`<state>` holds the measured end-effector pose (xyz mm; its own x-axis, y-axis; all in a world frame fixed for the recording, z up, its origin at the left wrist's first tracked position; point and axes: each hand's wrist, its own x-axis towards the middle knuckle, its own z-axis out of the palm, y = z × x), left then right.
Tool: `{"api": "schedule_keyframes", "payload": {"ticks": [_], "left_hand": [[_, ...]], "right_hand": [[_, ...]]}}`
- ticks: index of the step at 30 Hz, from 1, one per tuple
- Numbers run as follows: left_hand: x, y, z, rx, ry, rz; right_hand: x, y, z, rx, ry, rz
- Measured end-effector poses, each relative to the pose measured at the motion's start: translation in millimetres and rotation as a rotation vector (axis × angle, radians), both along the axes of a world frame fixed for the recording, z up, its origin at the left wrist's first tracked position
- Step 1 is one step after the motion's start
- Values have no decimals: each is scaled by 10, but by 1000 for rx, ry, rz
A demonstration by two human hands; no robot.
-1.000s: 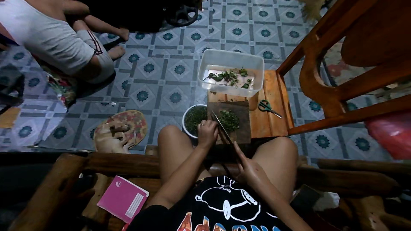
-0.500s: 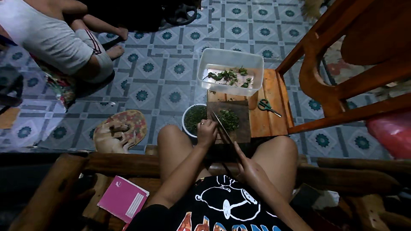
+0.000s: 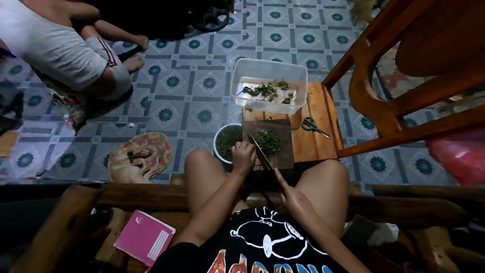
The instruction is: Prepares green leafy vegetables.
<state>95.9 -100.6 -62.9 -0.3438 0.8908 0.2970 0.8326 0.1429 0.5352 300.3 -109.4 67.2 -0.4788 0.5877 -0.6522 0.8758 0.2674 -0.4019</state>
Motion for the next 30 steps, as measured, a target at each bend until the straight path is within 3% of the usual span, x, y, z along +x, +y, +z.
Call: {"api": "schedule_keyframes", "payload": {"ticks": [7, 16, 23, 30], "left_hand": [[-39, -47, 51, -42, -16, -20], [-63, -18, 25, -22, -9, 18], [-64, -41, 12, -6, 5, 3], [-89, -76, 107, -78, -49, 39]], "right_hand": [[-212, 142, -219, 22, -12, 2], [-3, 41, 57, 32, 62, 3], [-174, 64, -132, 10, -58, 15], [-99, 101, -136, 50, 76, -23]]}}
